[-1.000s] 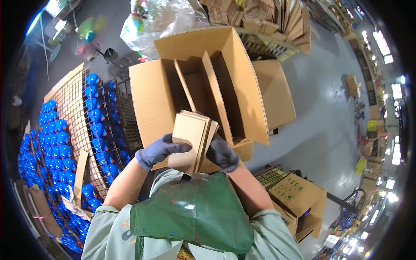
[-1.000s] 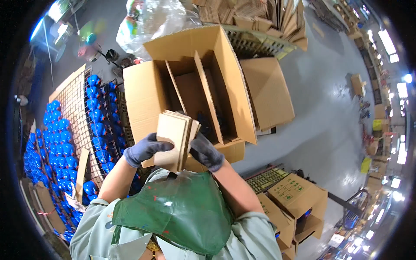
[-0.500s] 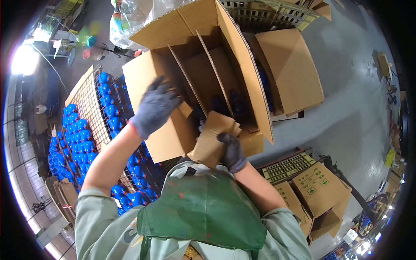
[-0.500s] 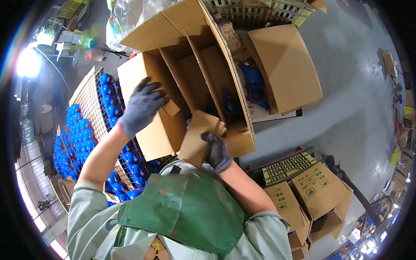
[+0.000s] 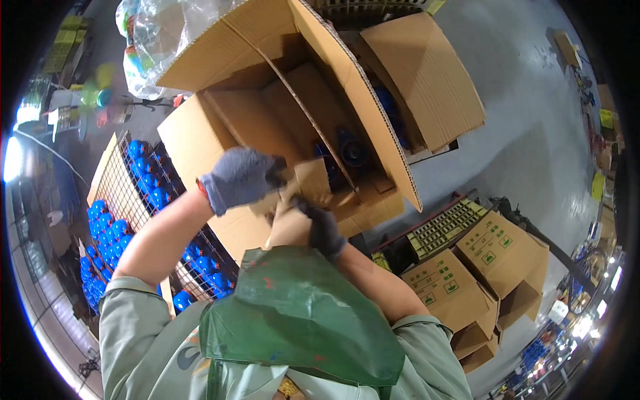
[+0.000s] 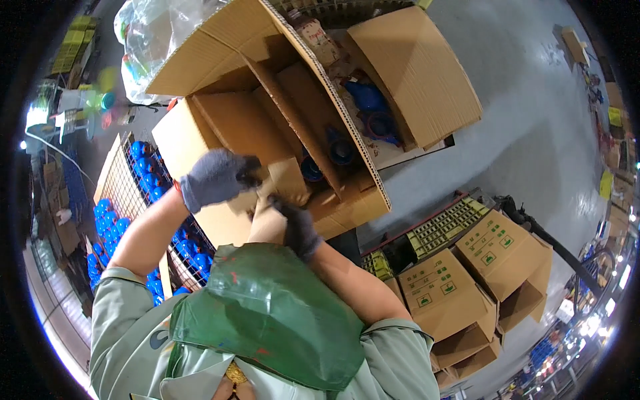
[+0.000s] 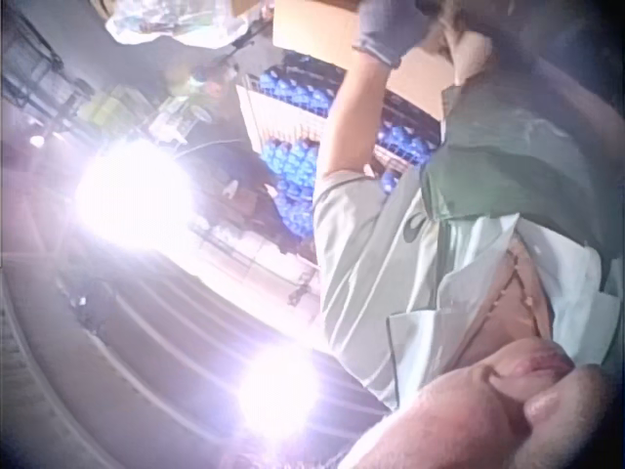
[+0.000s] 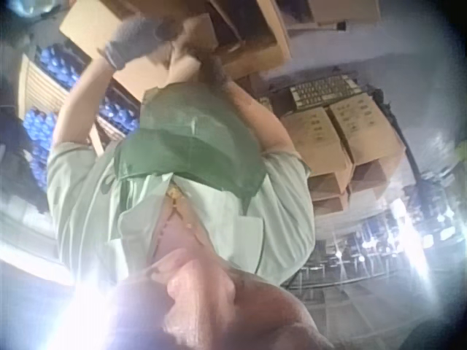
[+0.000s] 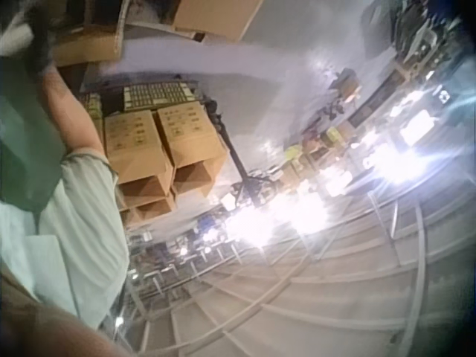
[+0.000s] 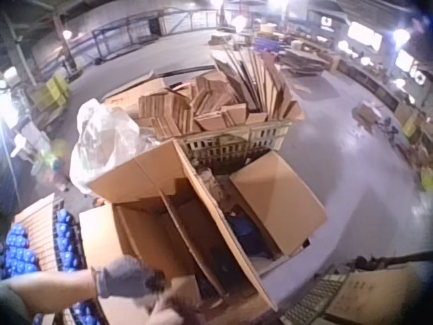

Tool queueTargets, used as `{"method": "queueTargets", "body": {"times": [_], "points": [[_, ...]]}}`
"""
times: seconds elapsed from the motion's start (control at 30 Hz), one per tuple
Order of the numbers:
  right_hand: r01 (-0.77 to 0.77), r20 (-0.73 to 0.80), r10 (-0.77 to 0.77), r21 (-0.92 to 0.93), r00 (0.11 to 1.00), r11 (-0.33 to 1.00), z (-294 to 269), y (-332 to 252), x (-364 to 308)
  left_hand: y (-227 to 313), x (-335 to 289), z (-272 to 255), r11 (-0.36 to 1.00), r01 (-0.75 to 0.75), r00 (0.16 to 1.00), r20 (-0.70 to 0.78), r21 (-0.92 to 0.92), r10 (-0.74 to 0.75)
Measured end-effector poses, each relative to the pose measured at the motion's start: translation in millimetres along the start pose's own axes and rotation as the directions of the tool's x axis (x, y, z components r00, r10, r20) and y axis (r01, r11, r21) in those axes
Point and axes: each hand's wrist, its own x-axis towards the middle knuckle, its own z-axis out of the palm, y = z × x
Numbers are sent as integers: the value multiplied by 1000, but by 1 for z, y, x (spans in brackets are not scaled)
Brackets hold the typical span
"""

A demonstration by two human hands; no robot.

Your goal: The person picks up blue metal components, wipes them with a cloth, and places them into a cardboard box containing dividers. The person places a cardboard sheet into the box and inserts several small cardboard dividers one by one between the items.

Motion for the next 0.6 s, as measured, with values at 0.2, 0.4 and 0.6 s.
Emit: {"method": "queueTargets", "body": {"times": [0.2,0.4,0.6], "points": [[-127,-152,119,-41,981,991,39,3,-1,-29,145,34,784,-10,996,-64,621,63],[-139,-141,145,52,979,989,30,3,-9,-72,205,156,944,-35,976,216,328,-39],[10,-229,-41,-135,973,991,35,5,-13,-64,190,163,893,-75,976,215,444,-25]]}}
